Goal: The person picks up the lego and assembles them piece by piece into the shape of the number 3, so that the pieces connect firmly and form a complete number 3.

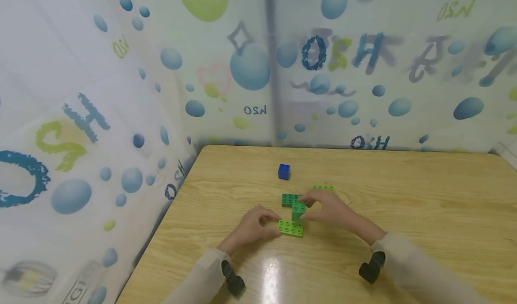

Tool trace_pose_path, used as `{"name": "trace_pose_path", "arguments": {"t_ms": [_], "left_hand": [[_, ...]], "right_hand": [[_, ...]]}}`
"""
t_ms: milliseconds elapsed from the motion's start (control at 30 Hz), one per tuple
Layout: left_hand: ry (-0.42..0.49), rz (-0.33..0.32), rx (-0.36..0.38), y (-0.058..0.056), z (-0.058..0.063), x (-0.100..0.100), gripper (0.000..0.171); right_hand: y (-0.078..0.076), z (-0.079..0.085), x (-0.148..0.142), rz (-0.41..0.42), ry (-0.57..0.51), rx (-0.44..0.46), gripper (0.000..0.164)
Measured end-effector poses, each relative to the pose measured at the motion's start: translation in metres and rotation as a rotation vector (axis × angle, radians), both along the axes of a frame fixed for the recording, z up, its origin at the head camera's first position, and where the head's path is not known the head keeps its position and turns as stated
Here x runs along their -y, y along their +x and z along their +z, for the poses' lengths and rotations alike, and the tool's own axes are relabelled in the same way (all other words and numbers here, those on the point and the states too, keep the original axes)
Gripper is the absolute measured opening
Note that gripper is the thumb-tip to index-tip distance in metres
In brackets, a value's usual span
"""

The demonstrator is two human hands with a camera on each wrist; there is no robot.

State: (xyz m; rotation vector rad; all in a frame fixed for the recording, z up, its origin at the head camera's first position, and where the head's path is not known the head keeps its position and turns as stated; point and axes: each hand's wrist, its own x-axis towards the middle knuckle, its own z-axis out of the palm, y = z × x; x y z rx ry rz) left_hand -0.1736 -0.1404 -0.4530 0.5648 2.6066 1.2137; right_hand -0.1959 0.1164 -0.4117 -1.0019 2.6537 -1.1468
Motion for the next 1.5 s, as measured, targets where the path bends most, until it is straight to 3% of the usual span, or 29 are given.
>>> {"name": "trace_pose_path", "arguments": {"t_ms": [300, 600, 833, 1500], "left_hand": [[-0.013, 0.008, 0.013, 0.000, 0.001, 0.000, 0.035], [0.006, 0.000, 0.010, 0.000, 0.000, 0.000, 0.034], [-0.003, 0.003, 0.009, -0.001, 0.001, -0.001, 0.034], [-0.002, 0.012, 0.009, 0.001, 0.002, -0.002, 0.034]], "right_hand": [[0.017, -0.009, 0.005, 0.009, 0.004, 0.055, 0.044], [0.023, -0.016, 0.007, 0.025, -0.030, -0.016, 0.043], [0.026, -0.020, 0.007, 0.003, 0.002, -0.060, 0.043], [0.021, -0.020, 0.015, 0.026, 0.055, -0.019, 0.031]]}}
